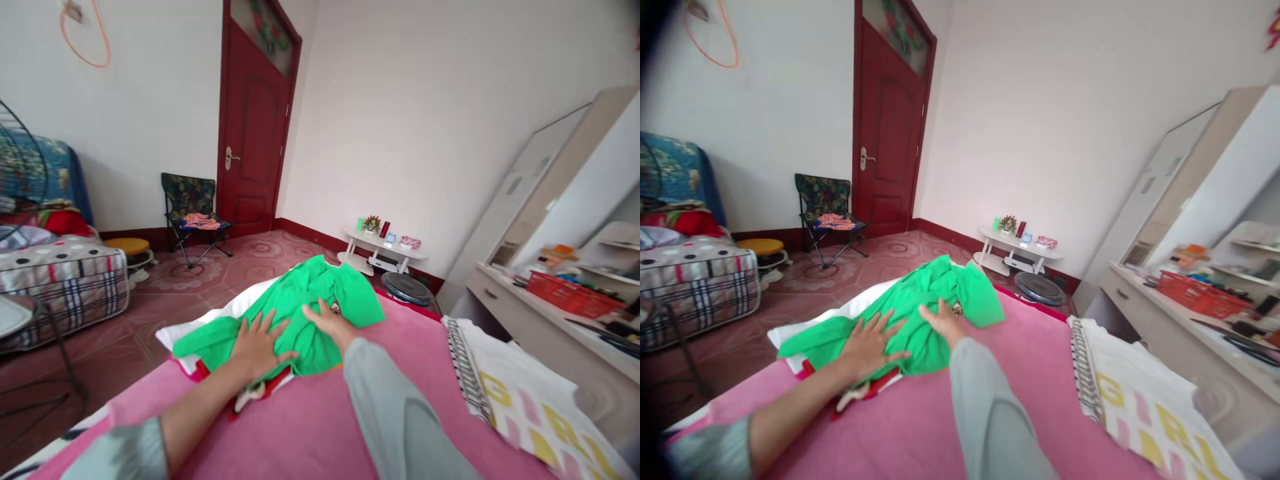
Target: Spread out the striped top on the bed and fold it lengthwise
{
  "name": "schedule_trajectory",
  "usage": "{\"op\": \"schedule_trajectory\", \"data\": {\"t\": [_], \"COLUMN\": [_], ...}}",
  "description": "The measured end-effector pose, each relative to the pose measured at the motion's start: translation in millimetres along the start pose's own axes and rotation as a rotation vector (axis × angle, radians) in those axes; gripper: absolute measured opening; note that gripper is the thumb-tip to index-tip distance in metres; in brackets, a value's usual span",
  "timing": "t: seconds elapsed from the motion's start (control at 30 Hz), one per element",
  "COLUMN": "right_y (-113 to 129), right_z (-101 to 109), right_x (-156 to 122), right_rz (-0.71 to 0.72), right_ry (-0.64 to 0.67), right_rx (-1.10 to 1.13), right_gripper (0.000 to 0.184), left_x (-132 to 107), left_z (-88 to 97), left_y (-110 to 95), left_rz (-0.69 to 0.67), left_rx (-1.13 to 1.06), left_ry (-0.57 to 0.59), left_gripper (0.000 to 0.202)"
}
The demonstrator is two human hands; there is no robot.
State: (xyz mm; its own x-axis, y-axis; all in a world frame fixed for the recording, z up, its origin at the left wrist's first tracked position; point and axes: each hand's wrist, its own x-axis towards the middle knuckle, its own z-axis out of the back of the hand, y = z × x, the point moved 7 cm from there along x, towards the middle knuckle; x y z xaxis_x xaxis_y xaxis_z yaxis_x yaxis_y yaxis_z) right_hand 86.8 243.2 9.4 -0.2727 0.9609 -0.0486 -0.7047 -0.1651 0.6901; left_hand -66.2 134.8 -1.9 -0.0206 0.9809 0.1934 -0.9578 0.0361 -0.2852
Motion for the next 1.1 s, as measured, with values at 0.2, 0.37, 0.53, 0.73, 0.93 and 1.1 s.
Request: {"op": "schedule_trajectory", "data": {"t": [0.2,0.37,0.53,0.73,0.93,1.1], "right_y": [-52.8,-59.7,-68.1,-85.2,-94.3,-103.3], "right_z": [-46.7,-38.6,-28.4,-3.7,9.5,19.9], "right_x": [-2.0,-37.8,-108.8,-176.2,-191.1,-183.4], "right_rz": [0.113,0.166,0.311,0.35,0.38,0.415], "right_ry": [0.048,0.107,0.149,0.06,-0.079,-0.161], "right_rx": [-0.267,-0.34,-0.408,-0.389,-0.218,0.057], "right_gripper": [0.083,0.078,0.081,0.063,0.054,0.03], "left_x": [-0.9,0.3,0.0,-5.4,19.2,74.0], "left_z": [-46.1,-37.9,-41.0,-22.4,-10.3,-74.6], "left_y": [4.6,5.9,6.8,-13.9,-115.9,-177.8], "left_rz": [-0.004,-0.001,-0.013,-0.047,-0.424,-0.594], "left_rx": [0.08,0.094,0.12,0.249,0.284,0.27], "left_ry": [-0.039,-0.047,-0.056,-0.131,-0.217,0.047], "left_gripper": [0.08,0.081,0.08,0.065,0.049,0.036]}}
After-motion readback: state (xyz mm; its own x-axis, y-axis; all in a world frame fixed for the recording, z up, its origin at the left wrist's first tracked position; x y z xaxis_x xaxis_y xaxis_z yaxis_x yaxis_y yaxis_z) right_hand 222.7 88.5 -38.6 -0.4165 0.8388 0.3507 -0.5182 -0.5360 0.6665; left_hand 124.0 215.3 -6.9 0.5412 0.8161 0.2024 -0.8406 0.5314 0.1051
